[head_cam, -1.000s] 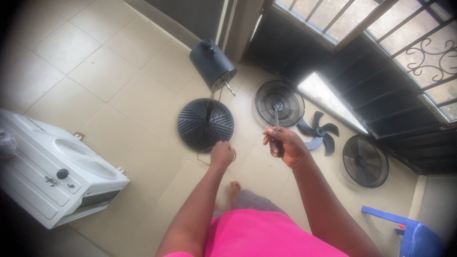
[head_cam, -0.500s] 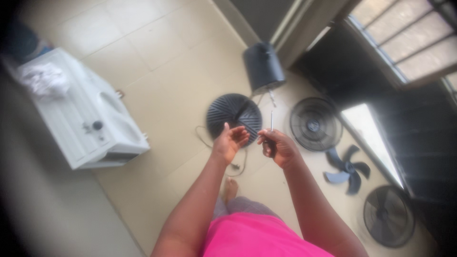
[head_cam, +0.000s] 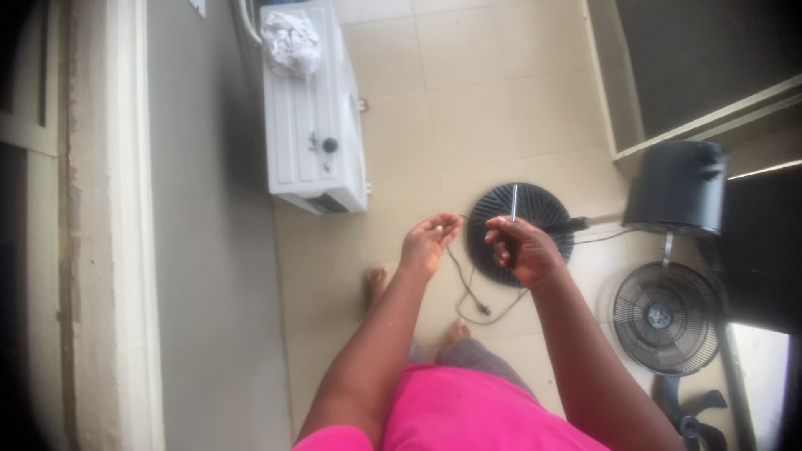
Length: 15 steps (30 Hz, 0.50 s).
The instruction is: The person disassembles a standing fan using a screwdriver. They remove the front grill, unscrew the motor housing from the stand, and detach the base. The components are placed on the floor.
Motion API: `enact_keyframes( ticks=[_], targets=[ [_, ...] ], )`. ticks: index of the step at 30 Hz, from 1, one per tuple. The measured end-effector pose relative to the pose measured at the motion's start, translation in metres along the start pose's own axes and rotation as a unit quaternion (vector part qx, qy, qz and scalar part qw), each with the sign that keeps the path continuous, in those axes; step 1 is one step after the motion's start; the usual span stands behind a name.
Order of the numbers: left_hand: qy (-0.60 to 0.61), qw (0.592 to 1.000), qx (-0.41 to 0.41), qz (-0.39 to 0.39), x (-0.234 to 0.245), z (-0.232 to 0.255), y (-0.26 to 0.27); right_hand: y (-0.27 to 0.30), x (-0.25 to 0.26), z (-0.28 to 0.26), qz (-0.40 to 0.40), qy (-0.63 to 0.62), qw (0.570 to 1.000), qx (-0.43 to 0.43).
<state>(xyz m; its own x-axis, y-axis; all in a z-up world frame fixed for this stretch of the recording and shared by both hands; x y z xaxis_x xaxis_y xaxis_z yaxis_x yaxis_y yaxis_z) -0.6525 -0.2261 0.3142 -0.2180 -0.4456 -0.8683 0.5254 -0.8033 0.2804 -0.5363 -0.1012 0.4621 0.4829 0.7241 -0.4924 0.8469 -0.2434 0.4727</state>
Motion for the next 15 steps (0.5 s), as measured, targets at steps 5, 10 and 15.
enact_keyframes(
  ticks=[5, 10, 15],
  targets=[
    [-0.014, 0.996, -0.027, 0.079, 0.104, 0.057, -0.023, -0.061, -0.043, 0.033, 0.015, -0.02, 0.999, -0.037],
    [0.007, 0.994, -0.063, 0.088, 0.165, 0.135, -0.027, -0.114, -0.096, 0.069, 0.038, -0.012, 0.995, -0.088],
    [-0.013, 0.991, -0.036, 0.127, 0.198, 0.192, -0.03, -0.159, -0.128, 0.091, 0.063, -0.009, 0.989, -0.131]
  ],
)
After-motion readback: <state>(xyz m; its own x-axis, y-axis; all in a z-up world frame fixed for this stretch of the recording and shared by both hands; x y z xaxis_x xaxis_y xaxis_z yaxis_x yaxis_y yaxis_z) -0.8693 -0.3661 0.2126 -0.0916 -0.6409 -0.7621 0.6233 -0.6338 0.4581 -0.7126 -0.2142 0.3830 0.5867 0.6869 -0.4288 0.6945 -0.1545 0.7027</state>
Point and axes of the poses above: each hand's wrist, its own y-axis away from the middle knuckle, its own x-axis out of the back of the hand, z = x × y, the point moved 8 cm from there along -y, towards the middle knuckle, and after that the axes turned 12 degrees about -z, right-handed, at the moved point
